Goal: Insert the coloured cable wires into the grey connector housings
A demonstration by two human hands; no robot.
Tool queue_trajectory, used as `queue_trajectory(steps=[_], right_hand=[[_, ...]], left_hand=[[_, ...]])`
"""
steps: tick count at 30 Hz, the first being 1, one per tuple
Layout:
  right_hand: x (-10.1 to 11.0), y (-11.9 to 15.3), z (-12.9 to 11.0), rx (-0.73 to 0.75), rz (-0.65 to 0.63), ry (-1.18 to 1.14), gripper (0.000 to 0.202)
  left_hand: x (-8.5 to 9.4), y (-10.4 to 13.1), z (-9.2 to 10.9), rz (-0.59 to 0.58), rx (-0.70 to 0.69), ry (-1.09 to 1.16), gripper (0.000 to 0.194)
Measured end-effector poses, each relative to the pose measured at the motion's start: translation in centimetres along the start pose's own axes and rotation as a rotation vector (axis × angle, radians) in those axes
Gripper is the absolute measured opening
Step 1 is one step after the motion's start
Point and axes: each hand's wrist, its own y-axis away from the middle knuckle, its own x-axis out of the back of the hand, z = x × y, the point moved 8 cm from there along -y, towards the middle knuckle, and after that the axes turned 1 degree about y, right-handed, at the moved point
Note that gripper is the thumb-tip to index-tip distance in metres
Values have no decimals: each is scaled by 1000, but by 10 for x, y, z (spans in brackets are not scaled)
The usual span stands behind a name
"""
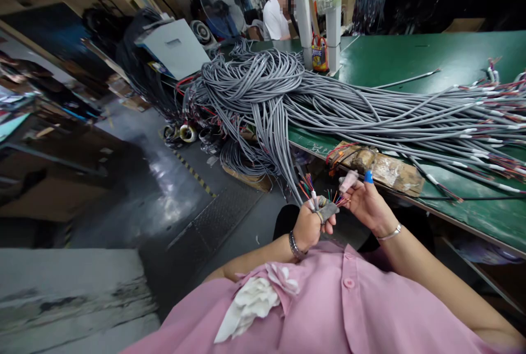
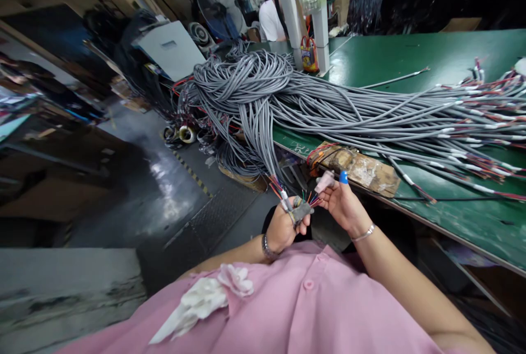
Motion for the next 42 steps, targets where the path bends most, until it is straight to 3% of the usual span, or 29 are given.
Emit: queue_trajectory(steps=[6, 12, 17, 26, 30, 35, 38, 42], right_hand=[[5, 16, 3, -127, -92, 359, 41], [-10, 23, -12, -58, -139, 691, 22], [-22, 24, -19, -12, -152, 793, 19], [-37, 26, -4, 30, -172, 951, 26], [-39, 28, -1, 63, -151, 947, 29], [-24, 34, -4, 69, -128, 866, 33], [-8, 36, 3, 36, -53, 768, 32], [0, 39, 8, 113, 91, 657, 21]], left_hand=[[7, 5, -5, 5, 41, -77, 37], [0, 9, -5, -56, 28, -208, 36], [-2, 12, -5, -78, 36, -238, 35], [-10, 11, -19, -214, 103, -291, 29], [-9, 10, -22, -220, 121, -274, 33], [0, 6, -19, -92, 76, -146, 38], [5, 4, -19, -26, 56, -76, 37], [2, 4, -20, -43, 68, -68, 38]])
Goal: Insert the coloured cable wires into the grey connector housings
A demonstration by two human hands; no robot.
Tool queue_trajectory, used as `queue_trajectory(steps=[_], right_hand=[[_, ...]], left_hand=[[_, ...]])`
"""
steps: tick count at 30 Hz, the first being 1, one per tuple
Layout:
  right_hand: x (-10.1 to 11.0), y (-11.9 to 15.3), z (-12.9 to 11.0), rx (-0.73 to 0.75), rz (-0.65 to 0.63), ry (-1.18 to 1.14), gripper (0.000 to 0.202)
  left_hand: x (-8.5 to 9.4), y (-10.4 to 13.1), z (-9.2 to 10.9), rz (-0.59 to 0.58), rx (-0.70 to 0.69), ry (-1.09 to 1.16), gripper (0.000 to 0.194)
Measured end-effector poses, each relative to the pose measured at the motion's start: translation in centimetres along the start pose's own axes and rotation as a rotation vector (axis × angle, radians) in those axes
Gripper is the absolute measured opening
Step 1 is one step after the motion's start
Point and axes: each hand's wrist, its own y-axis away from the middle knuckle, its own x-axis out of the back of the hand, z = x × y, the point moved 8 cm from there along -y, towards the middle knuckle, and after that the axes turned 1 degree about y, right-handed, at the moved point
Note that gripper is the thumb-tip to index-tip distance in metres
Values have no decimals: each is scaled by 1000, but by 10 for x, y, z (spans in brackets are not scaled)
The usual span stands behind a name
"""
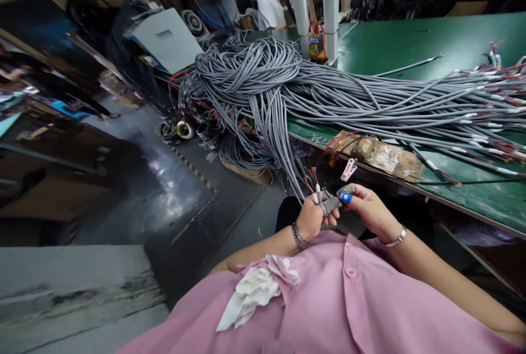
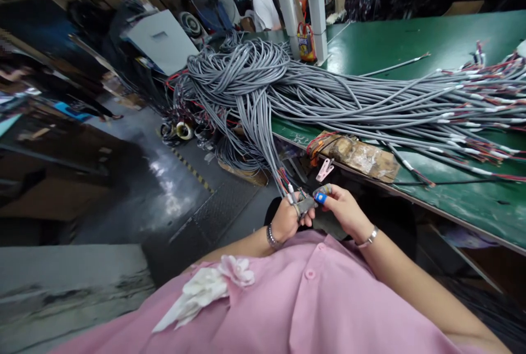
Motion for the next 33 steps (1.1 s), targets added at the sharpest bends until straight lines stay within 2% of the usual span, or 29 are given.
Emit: queue_trajectory(steps=[4, 7, 12, 15, 20, 24, 30, 33], right_hand=[[-14, 2, -1, 9, -7, -41, 20], [-19, 1, -1, -8, 1, -42, 24], [-3, -3, -1, 29, 171, -20, 25], [-1, -3, 0, 50, 180, -30, 24], [1, -3, 8, 50, 180, -30, 22], [0, -6, 8, 24, 144, -28, 23], [-13, -12, -3, -30, 0, 52, 23], [-23, -14, 0, -73, -35, -54, 21]], left_hand=[[-12, 2, 0, -139, 29, -108, 38], [-14, 4, -1, -174, 46, -159, 35], [-3, 1, 1, -44, 14, 6, 32], [4, -1, -1, 33, -1, 112, 31], [10, -4, -1, 93, -25, 223, 31], [12, -5, -1, 108, -29, 241, 31], [5, -4, 2, 51, -34, 137, 32], [0, -5, 2, 3, -11, 83, 36]])
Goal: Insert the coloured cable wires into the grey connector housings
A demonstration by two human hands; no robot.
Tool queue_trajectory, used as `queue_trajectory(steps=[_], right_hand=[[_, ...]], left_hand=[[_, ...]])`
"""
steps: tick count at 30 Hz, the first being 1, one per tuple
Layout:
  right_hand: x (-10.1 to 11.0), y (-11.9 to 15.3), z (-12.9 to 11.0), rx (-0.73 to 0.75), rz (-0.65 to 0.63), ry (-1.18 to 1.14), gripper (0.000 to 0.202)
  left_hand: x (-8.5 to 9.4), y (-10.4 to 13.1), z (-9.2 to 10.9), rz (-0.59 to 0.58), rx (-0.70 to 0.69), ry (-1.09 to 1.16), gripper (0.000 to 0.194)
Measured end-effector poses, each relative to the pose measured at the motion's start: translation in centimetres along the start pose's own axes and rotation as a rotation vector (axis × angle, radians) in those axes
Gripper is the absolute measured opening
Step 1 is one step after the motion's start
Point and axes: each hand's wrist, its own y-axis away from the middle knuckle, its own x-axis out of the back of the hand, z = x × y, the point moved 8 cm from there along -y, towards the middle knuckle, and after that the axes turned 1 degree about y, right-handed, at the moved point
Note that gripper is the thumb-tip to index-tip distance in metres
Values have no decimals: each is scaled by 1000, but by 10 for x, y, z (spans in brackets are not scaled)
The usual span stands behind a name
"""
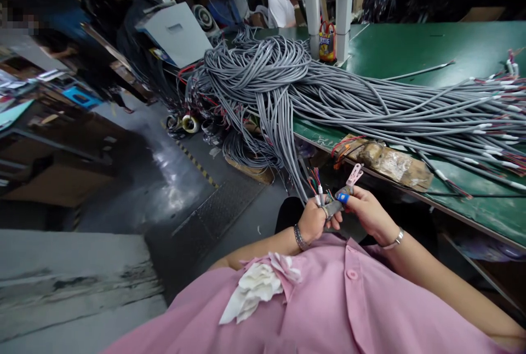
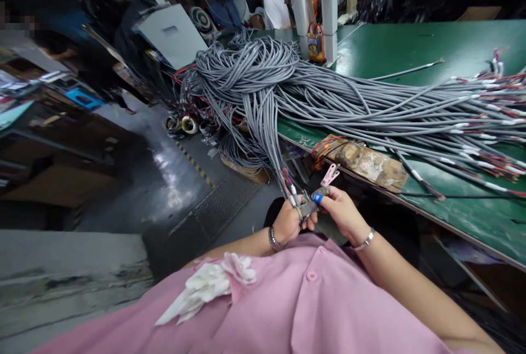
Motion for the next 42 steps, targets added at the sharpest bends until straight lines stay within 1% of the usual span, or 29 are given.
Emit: queue_trajectory(steps=[2, 3, 5, 7, 8, 10, 12, 14, 16, 20, 25, 28, 31, 34, 36, 38, 39, 40, 41, 42], right_hand=[[-3, -2, 4, -34, 11, -144, 22], [0, -2, 5, -35, 49, -212, 23], [12, -4, 5, 3, 174, -315, 24], [25, -4, 7, 29, 260, -381, 23], [29, -4, 10, 18, 262, -405, 24], [30, -3, 18, -34, 208, -437, 31], [28, -1, 22, -60, 136, -430, 37], [23, 2, 19, -30, 69, -376, 32], [20, 4, 13, 15, 39, -288, 25], [18, 4, 6, 63, 66, -150, 22], [18, 7, 6, 81, 113, -80, 21], [18, 10, 9, 83, 110, -83, 22], [25, 7, 10, 70, 118, -177, 25], [35, -2, 7, 6, 135, -291, 42], [34, -9, 2, -55, 70, -325, 51], [27, -14, -7, -80, -21, -322, 48], [24, -16, -11, -69, -49, -303, 45], [24, -17, -16, -36, -43, -273, 41], [26, -18, -20, 17, 2, -226, 38], [31, -17, -25, 85, 80, -161, 36]], left_hand=[[-5, 0, -2, -54, 41, -44, 38], [-7, 1, -4, -84, 65, -69, 38], [-9, 2, -6, -118, 100, -104, 37], [-5, 2, -5, -88, 91, -85, 36], [-2, 1, -4, -56, 76, -57, 35], [5, 0, -2, 12, 45, 4, 34], [9, -1, -2, 50, 34, 41, 33], [11, -2, -3, 62, 33, 60, 32], [10, -2, -3, 58, 29, 65, 32], [8, -1, -1, 59, 17, 58, 32], [10, 0, 0, 89, 4, 56, 33], [11, 0, 2, 101, -23, 49, 33], [12, 1, 6, 105, -30, 52, 34], [7, 1, 13, 67, -15, 50, 36], [0, 0, 19, 7, -5, 51, 36], [-9, -3, 23, -70, 9, 62, 36], [-13, -5, 25, -101, 16, 72, 35], [-16, -7, 26, -126, 24, 84, 35], [-18, -9, 26, -144, 31, 97, 35], [-20, -11, 26, -158, 37, 110, 34]])
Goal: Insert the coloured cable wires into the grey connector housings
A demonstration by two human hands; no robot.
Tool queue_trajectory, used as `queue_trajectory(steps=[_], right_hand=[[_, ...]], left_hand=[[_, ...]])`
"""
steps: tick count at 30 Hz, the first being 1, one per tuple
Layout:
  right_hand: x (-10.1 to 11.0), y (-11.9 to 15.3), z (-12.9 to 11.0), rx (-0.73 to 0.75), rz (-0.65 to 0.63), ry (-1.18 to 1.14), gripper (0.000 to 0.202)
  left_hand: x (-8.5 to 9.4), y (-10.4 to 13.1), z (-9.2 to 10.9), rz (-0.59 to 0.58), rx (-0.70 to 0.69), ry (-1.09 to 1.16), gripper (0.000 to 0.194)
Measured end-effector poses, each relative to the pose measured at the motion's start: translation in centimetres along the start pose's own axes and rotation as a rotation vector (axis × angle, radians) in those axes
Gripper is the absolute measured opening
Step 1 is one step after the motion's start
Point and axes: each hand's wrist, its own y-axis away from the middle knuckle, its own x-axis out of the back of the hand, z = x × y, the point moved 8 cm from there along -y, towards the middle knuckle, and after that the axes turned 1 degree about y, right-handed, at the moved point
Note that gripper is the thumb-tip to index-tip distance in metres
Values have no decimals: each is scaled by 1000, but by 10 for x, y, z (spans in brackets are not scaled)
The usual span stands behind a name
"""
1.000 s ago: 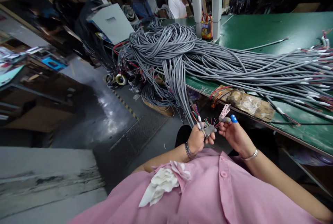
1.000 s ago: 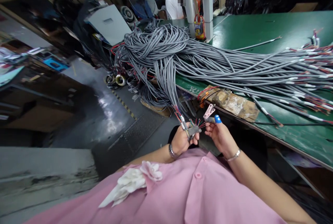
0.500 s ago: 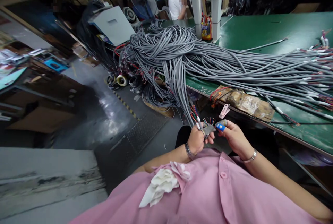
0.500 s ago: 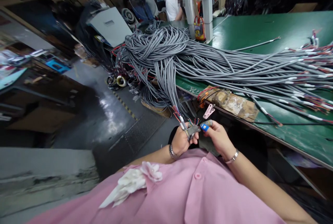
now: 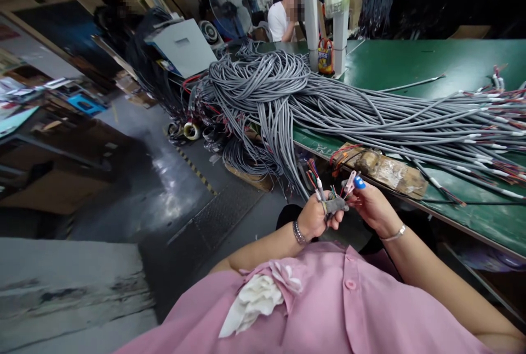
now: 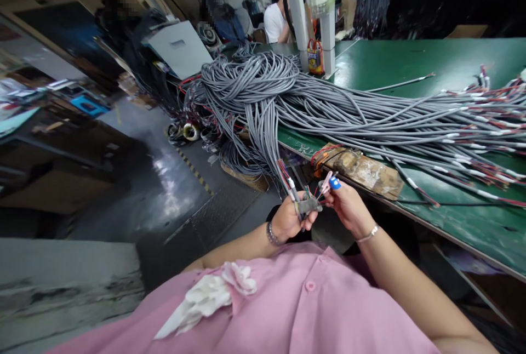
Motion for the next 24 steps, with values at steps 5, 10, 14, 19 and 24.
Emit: queue_trajectory(steps=[5, 10, 14, 19, 24], right_hand=[[10, 0, -8, 213, 211, 176, 48], [-1, -13, 13, 28, 96, -156, 55], [0, -14, 10, 50, 136, -241, 47], [-4, -11, 15, -13, 87, -318, 47], [-7, -6, 15, -95, -26, -359, 55]], left_hand=[[0, -7, -6, -15, 37, 25, 33], [1, -8, -12, 1, 59, 7, 33], [0, -9, -16, 7, 66, -18, 33], [0, -7, -15, 4, 57, -22, 32], [2, 2, -12, 16, 36, -55, 32]])
